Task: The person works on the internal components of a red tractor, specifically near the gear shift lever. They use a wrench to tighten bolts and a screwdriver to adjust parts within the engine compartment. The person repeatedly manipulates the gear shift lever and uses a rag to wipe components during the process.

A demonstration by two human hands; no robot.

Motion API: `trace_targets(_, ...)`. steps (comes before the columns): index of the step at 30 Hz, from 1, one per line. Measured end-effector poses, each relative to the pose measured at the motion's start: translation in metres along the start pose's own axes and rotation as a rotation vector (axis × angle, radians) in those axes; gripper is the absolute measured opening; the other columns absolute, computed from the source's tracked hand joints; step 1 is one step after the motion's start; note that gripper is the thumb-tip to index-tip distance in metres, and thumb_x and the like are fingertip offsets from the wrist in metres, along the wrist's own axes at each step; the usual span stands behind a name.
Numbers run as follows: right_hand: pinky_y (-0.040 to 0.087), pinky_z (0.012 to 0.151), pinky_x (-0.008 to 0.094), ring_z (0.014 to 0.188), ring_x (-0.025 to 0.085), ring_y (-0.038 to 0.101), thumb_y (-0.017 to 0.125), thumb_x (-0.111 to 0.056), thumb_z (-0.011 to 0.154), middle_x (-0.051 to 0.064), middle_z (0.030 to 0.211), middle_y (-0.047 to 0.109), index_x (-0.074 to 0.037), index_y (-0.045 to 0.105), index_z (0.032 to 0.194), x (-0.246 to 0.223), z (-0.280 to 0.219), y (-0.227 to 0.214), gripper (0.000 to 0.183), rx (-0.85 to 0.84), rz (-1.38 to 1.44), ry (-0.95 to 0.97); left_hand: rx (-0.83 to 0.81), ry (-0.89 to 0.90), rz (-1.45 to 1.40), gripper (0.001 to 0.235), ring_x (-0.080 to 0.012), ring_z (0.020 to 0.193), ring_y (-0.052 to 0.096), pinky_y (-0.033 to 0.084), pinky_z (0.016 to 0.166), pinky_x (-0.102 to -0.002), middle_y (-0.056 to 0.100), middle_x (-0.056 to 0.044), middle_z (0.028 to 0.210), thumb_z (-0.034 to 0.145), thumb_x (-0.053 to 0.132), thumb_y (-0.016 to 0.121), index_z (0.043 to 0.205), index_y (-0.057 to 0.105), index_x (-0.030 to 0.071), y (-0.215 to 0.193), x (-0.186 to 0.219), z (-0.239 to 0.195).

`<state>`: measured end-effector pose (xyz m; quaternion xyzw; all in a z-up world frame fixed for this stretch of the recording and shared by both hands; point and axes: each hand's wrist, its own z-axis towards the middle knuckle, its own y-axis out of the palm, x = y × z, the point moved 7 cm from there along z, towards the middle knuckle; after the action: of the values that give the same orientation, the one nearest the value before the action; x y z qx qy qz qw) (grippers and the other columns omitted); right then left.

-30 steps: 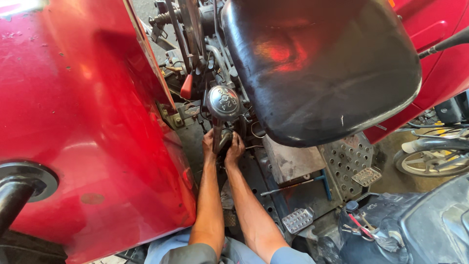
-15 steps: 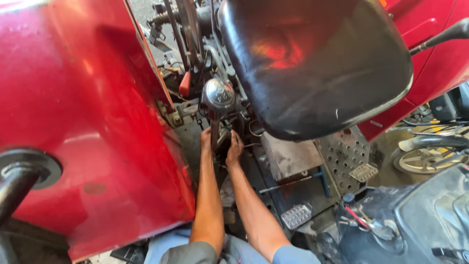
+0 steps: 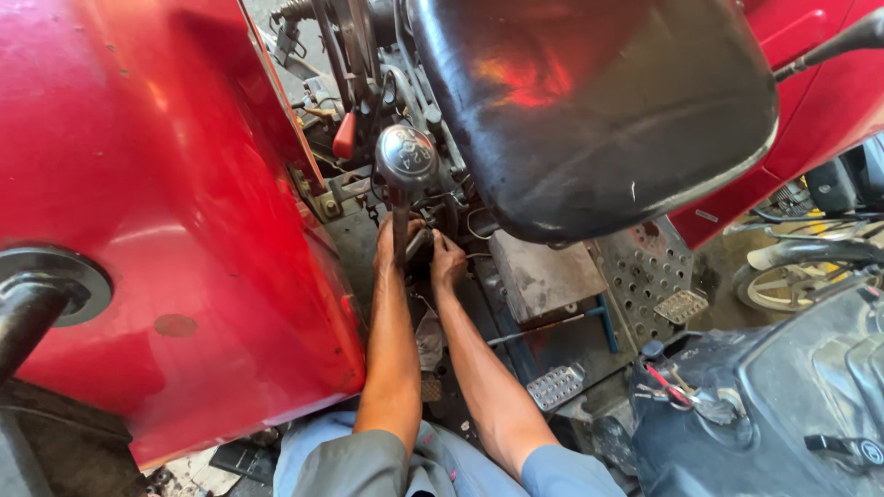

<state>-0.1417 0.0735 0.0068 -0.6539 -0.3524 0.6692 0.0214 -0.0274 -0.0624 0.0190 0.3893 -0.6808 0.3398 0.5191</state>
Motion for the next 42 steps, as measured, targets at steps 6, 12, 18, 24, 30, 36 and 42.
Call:
trace_targets(6,0.053,0.072,0.050,0.082,0.043,0.070,0.061,-0.046,0.102,0.022,0.087,0.072,-0.009,0.081,0.098,-0.066,-0.005,-0.023,0.042,-0.159,-0.476,-0.196,0.013,-0.084,0.189,0.027,-0.0285,0.087,0.074,0.055,0.079,-0.041,0.077,-0.015,0.091,0.078,0.025,0.069,0.095,0.079,0.007,-0.001,0.013,0.004)
trace_targets(12,0.056,0.064,0.050,0.074,0.039,0.073,0.065,-0.035,0.096,0.020,0.083,0.075,-0.007,0.076,0.097,-0.103,0.004,-0.032,0.030,-0.306,-0.640,-0.506,0.051,0.017,0.204,0.023,-0.0280,0.081,0.074,0.055,0.073,-0.042,0.076,-0.015,0.085,0.080,0.025,0.067,0.089,0.079,0.007,0.003,-0.007,0.014)
trace_targets(18,0.060,0.070,0.049,0.082,0.039,0.074,0.061,-0.005,0.093,0.023,0.098,0.072,-0.006,0.072,0.109,-0.095,0.021,0.013,0.021,-0.538,-0.735,-0.674,0.095,-0.128,-0.030,0.025,-0.0233,0.068,0.067,0.051,0.065,-0.045,0.070,-0.017,0.075,0.085,0.026,0.067,0.082,0.073,0.001,0.004,-0.022,0.007)
trace_targets(24,0.058,0.077,0.053,0.089,0.042,0.072,0.064,-0.004,0.084,0.023,0.090,0.074,-0.006,0.076,0.094,-0.100,0.042,0.031,0.016,-0.646,-0.893,-0.633,0.115,-0.095,0.135,0.027,-0.0227,0.069,0.070,0.052,0.064,-0.045,0.070,-0.017,0.072,0.080,0.030,0.069,0.082,0.074,0.003,-0.004,0.001,0.003)
trace_targets(30,0.059,0.079,0.052,0.091,0.042,0.073,0.064,-0.007,0.088,0.023,0.091,0.074,-0.007,0.076,0.097,-0.094,0.044,0.032,0.015,-0.652,-0.909,-0.614,0.085,-0.068,0.189,0.030,-0.0273,0.070,0.071,0.052,0.067,-0.046,0.069,-0.018,0.072,0.082,0.032,0.066,0.079,0.072,0.003,-0.004,0.012,0.000)
trace_targets(36,0.058,0.080,0.052,0.090,0.042,0.072,0.065,-0.007,0.086,0.023,0.091,0.073,-0.009,0.076,0.098,-0.100,0.039,0.030,0.016,-0.665,-0.848,-0.630,0.104,-0.010,0.294,0.033,-0.0312,0.075,0.071,0.052,0.069,-0.047,0.070,-0.020,0.075,0.084,0.036,0.067,0.081,0.072,0.003,-0.011,0.023,-0.004)
trace_targets(42,0.057,0.078,0.054,0.088,0.044,0.071,0.066,-0.009,0.088,0.023,0.090,0.073,-0.005,0.073,0.098,-0.093,0.038,0.031,0.013,-0.663,-0.863,-0.633,0.136,-0.009,0.270,0.034,-0.0344,0.078,0.072,0.052,0.070,-0.048,0.070,-0.021,0.078,0.084,0.038,0.068,0.085,0.073,0.004,-0.011,0.019,-0.007)
